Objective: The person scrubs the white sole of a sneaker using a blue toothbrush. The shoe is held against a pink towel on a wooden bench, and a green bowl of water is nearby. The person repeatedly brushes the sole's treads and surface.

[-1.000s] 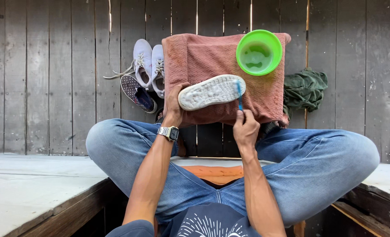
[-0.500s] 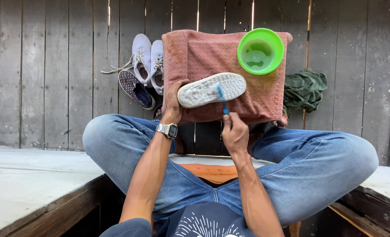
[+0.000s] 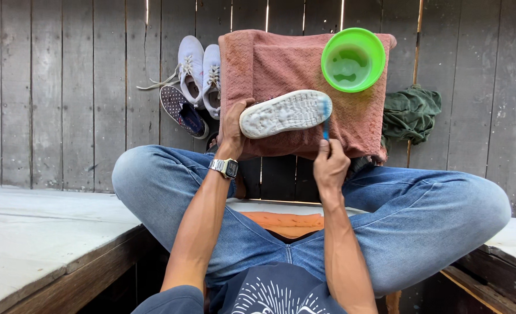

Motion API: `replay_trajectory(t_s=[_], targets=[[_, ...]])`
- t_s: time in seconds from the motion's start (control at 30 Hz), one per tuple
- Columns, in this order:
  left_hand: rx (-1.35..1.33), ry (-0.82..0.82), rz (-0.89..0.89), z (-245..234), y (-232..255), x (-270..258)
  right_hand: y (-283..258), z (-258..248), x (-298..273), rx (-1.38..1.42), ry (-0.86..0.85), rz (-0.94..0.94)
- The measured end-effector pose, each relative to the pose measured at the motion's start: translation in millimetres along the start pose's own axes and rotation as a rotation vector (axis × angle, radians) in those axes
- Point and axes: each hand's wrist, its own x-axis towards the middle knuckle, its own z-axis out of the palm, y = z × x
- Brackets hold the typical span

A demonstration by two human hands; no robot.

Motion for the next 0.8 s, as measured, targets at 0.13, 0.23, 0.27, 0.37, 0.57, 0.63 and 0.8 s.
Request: replay_trajectory(t_s=[0.13, 0.23, 0.27, 0.37, 0.57, 0.63, 0.8], targets=[[-0.055, 0.020, -0.013, 4, -8, 1, -24, -4, -11, 0.025, -0.015, 0.007], [-0.016, 0.015, -0.002, 1, -4, 0, -25, 2, -16, 0.040, -0.150, -0.123], [-0.003, 0.007, 0.008, 0, -2, -1, -23, 0, -12, 0.034, -0.118, -0.106], [-0.047, 0.007, -0.023, -2, -8, 3, -10, -5, -3, 0.041, -0.048, -0.036], [-0.160, 0.019, -0.112, -4, -15, 8, -34, -3, -13, 0.096, -0.125, -0.095], [-0.165, 0.014, -0.114, -4, -11, 6, -23, -1, -9, 0.074, -0.141, -0.123], [-0.189, 0.014, -0.138, -7, -3, 5, -33, -8, -8, 0.060, -0.040, 0.046]])
